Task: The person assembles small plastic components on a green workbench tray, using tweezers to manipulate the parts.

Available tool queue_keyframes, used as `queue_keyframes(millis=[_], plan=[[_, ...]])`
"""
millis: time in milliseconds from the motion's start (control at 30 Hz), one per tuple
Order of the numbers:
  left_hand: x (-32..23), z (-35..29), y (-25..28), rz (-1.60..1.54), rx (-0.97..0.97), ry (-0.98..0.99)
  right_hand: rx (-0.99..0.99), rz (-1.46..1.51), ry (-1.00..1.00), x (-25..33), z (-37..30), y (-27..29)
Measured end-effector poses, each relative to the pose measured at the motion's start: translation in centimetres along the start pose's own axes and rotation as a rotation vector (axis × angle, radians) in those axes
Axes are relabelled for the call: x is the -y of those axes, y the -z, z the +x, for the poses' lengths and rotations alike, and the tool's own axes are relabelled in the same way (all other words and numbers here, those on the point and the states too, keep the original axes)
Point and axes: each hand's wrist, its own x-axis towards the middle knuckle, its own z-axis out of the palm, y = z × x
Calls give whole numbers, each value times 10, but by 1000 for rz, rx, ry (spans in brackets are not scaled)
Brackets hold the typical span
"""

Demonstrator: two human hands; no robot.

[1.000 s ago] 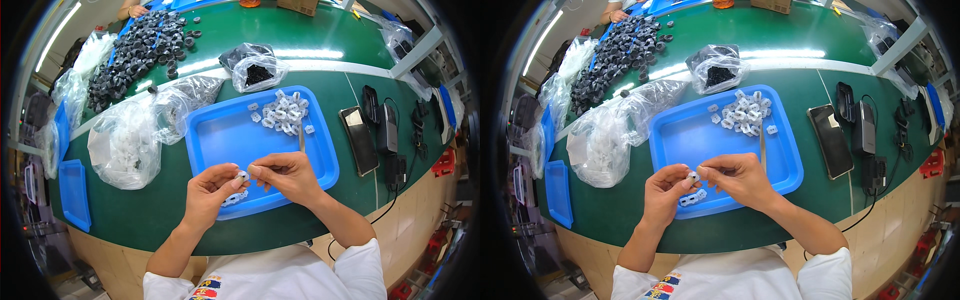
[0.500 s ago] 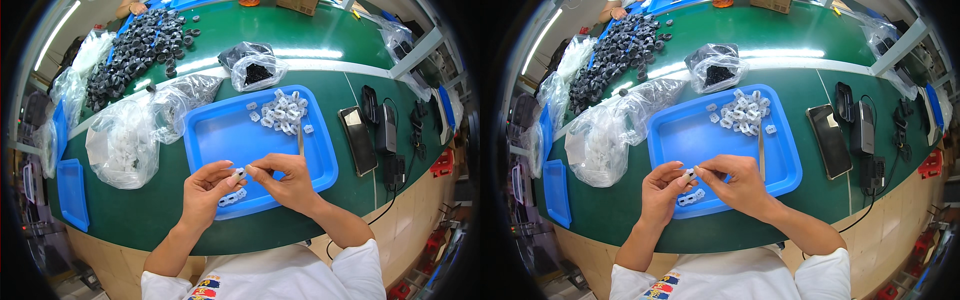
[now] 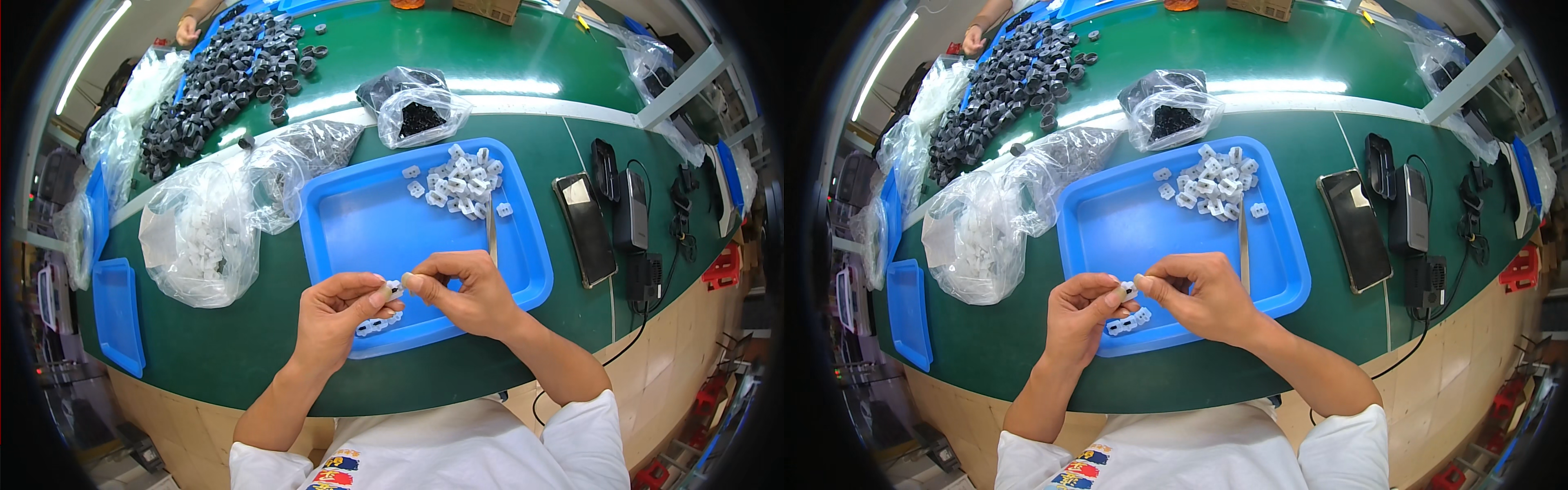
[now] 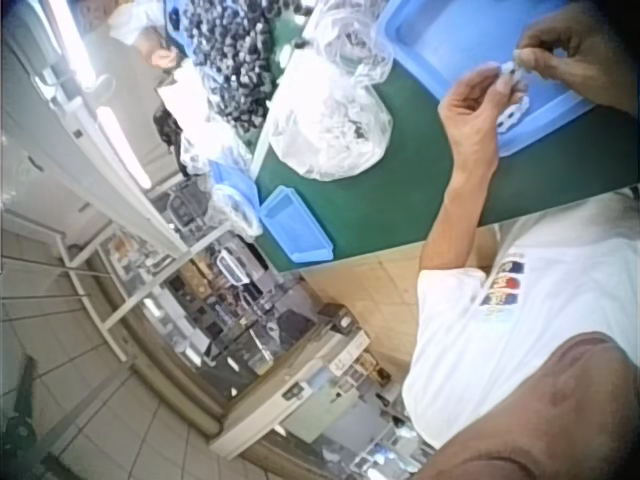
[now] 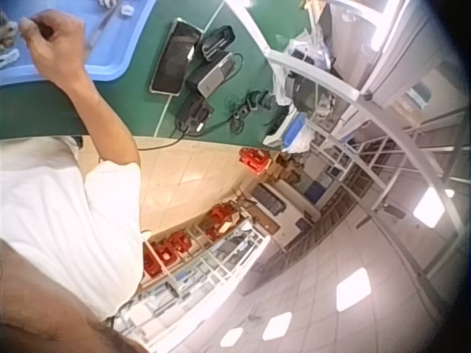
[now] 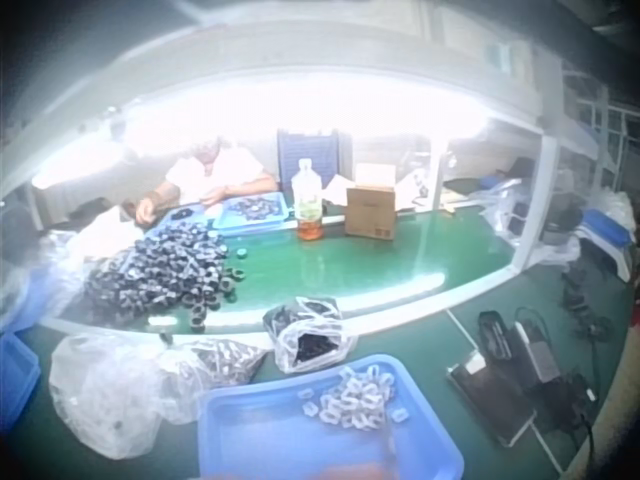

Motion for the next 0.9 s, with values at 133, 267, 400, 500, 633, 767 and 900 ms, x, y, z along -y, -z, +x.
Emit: queue_keyframes(millis=[133,267,400,500,633,767,900], plan=[[-1,0,0,6,-2,19,30,12,-24,-2,0,1],[-1,-1,1,-23,13,27,91,22,-76,-2,1,3],[-1,0,1,-33,13,45,110,33,-86,1,0,5],[-3,0,0,-24,14,67,141,8,-73,1,1,5],[-4,1,-3,10,14,71,138,35,-120,1,1,6],[-3,1,-1,15,16,51,119,73,-172,3,0,3],[-4,0,-4,25,-23,56,119,65,-123,1,-1,3]])
